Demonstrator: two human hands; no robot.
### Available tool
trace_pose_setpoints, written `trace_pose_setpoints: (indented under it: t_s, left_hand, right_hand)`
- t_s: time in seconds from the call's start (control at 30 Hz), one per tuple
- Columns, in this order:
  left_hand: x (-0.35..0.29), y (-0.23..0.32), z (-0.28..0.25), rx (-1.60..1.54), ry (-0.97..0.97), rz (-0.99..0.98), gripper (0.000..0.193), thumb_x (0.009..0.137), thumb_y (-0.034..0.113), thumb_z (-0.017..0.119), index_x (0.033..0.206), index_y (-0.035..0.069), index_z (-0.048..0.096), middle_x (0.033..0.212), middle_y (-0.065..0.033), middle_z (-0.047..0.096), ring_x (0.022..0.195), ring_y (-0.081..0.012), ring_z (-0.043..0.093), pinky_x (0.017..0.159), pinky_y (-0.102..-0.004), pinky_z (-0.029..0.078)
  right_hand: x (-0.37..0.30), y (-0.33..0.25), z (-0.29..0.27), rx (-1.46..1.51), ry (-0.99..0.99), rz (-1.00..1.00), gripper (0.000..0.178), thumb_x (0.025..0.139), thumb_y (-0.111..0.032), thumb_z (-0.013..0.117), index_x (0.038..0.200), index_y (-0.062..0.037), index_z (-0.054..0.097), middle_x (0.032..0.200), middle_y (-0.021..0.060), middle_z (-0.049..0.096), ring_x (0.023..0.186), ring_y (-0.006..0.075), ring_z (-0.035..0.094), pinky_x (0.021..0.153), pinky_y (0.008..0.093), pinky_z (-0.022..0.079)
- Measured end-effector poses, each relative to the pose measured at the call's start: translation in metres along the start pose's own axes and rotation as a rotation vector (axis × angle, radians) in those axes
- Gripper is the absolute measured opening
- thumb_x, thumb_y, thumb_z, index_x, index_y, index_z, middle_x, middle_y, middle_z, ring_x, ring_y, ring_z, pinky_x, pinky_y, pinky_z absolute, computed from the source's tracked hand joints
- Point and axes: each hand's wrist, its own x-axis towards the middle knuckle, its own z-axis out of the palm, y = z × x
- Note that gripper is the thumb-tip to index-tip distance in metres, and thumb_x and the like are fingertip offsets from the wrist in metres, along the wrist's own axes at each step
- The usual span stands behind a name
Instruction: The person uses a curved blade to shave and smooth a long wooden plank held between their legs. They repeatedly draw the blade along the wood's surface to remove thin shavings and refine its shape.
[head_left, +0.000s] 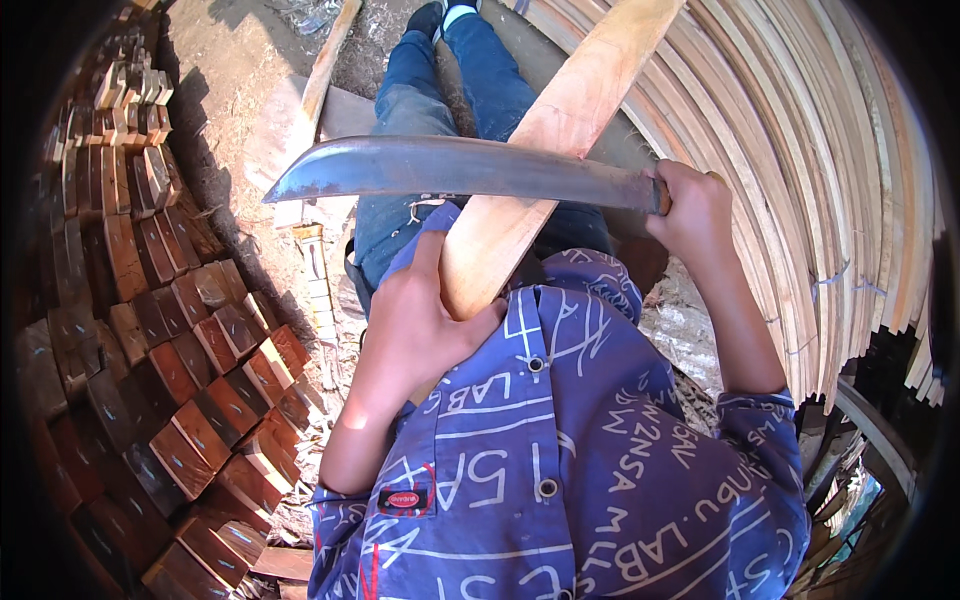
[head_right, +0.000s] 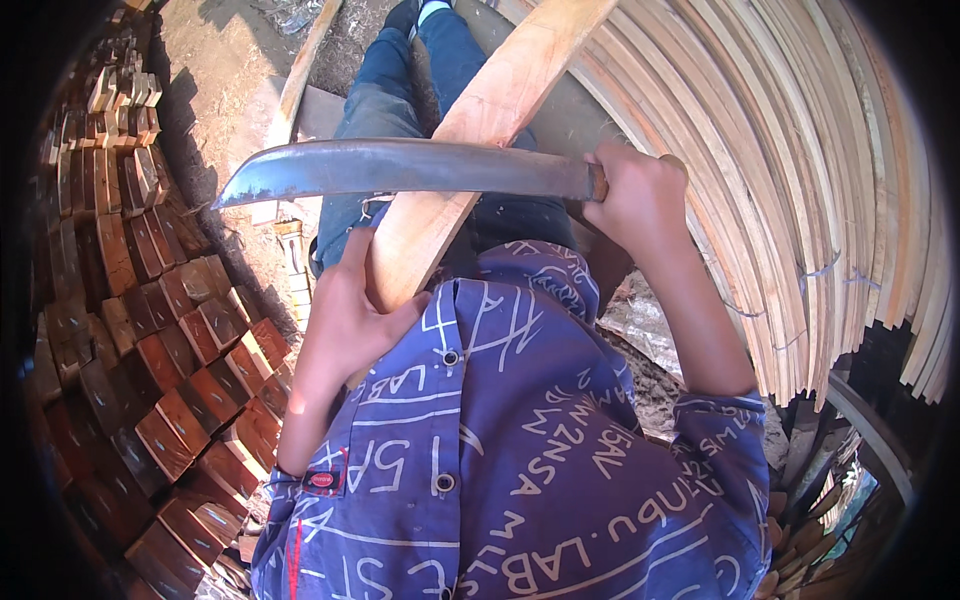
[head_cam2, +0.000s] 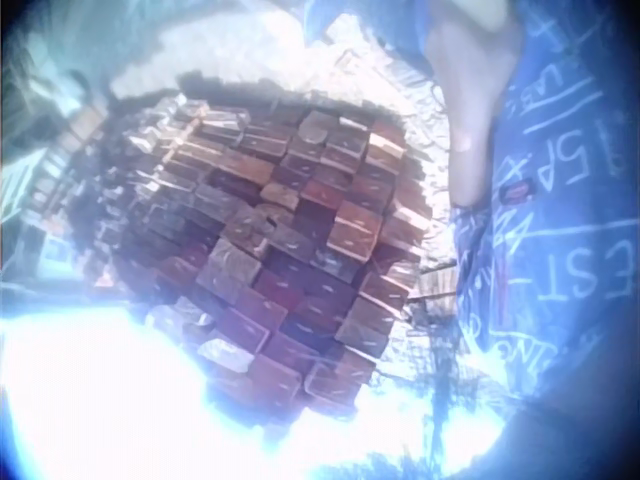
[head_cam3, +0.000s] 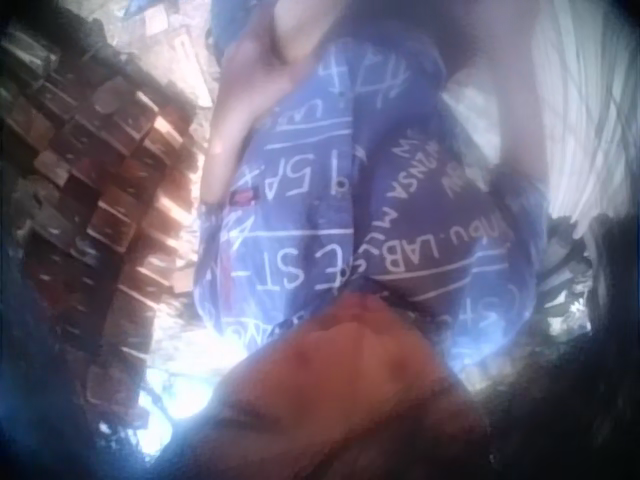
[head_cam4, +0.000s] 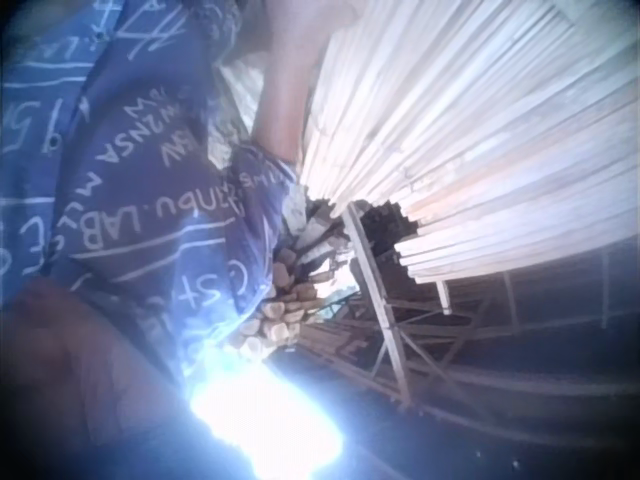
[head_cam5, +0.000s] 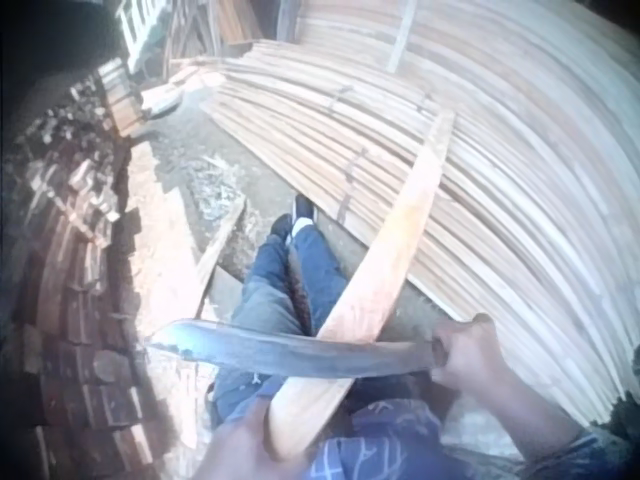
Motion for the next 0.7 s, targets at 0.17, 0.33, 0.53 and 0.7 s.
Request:
trace_pose_setpoints:
  t_s: [0.17,0.33,0.53,0.7]
  left_hand:
    - [-0.027,-0.023,-0.014,-0.178,0.021,0.003,0.063,0.068,0.019,0.081,0.122,-0.001,0.054,0.096,-0.0253,0.071,0.094,-0.0364,0.072,0.08,-0.0391,0.056]
    - [-0.08,-0.035,-0.048,-0.059,0.026,-0.022,0.08,0.064,0.017,0.084,0.132,-0.006,0.051,0.11,-0.0255,0.069,0.105,-0.0341,0.069,0.092,-0.04,0.053]
    - [-0.083,-0.041,-0.057,-0.077,0.096,-0.015,0.079,0.062,0.011,0.085,0.131,-0.007,0.051,0.115,-0.0258,0.067,0.11,-0.0333,0.067,0.097,-0.0414,0.051]
    - [-0.022,-0.061,-0.035,-0.273,0.075,0.131,0.075,0.065,0.006,0.083,0.131,-0.009,0.05,0.116,-0.0232,0.065,0.108,-0.0315,0.065,0.095,-0.0391,0.05]
  right_hand:
    - [-0.002,-0.034,-0.018,0.078,-0.064,-0.127,0.019,0.063,-0.015,0.075,0.078,-0.0098,0.064,0.07,0.0084,0.063,0.063,0.0284,0.065,0.058,0.0401,0.047]
    - [0.005,-0.065,-0.029,0.201,-0.164,-0.306,0.029,0.058,-0.019,0.08,0.08,-0.0102,0.063,0.075,0.0051,0.062,0.069,0.0256,0.065,0.066,0.0374,0.049]
    - [0.016,-0.077,-0.035,0.165,-0.12,-0.404,0.031,0.062,-0.026,0.081,0.078,-0.0096,0.059,0.072,0.0058,0.063,0.068,0.0221,0.067,0.064,0.034,0.05]
    - [0.039,-0.048,-0.033,0.108,-0.054,-0.288,0.026,0.062,-0.021,0.079,0.077,-0.0087,0.061,0.073,0.007,0.063,0.068,0.0246,0.067,0.063,0.0365,0.051]
